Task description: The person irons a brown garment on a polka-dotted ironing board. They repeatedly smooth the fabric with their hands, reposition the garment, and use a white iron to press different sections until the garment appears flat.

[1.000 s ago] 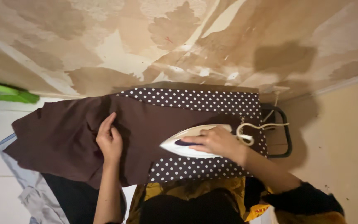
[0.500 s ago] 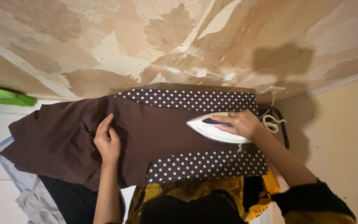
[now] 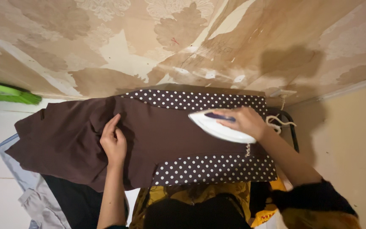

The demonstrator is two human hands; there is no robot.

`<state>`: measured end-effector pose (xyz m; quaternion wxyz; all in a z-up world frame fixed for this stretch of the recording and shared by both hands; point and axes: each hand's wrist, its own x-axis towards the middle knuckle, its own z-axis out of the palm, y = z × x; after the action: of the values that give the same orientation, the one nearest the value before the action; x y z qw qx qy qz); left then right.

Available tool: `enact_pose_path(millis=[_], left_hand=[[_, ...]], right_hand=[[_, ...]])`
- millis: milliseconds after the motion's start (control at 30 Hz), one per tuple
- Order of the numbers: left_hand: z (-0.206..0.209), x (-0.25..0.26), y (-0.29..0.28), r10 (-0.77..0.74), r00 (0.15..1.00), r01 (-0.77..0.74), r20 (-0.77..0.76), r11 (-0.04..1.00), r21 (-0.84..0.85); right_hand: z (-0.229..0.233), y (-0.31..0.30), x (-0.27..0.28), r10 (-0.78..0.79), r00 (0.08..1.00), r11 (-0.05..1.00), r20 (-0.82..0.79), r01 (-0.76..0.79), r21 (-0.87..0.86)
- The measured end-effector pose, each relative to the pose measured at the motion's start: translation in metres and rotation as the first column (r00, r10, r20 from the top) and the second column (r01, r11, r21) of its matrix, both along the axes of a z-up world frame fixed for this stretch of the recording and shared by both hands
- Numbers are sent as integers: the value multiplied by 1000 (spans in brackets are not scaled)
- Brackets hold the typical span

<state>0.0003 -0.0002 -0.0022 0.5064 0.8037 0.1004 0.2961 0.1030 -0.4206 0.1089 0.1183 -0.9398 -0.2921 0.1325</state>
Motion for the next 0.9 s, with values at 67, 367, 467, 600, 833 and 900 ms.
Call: enact_pose_path(millis=[67,367,467,600,833,900], left_hand=[[-1,0,0,1,1000,-1,-4,1000,-1],[-3,3,0,8,1000,-9,24,999,35],[-4,2,1,4,1000,-6,29,999,54],[-4,3,1,8,1000,-10,27,998,67],[-1,2,1,16,1000,-17,21,998,61],[1,1,0,15,1000,-16,3,999,45]], right_hand=[[-6,-6,-17,23,997,998,-70,-27,-56],[-18,8,-58,343,908,937,240,-311,-159],[-23,32,-33,279,942,958,187,-259,-126],[-21,70,15,261,928,965,265,-254,-61],[-2,104,60,78,959,997,274,-71,-34],[1,102,56,65,962,997,264,-72,16]])
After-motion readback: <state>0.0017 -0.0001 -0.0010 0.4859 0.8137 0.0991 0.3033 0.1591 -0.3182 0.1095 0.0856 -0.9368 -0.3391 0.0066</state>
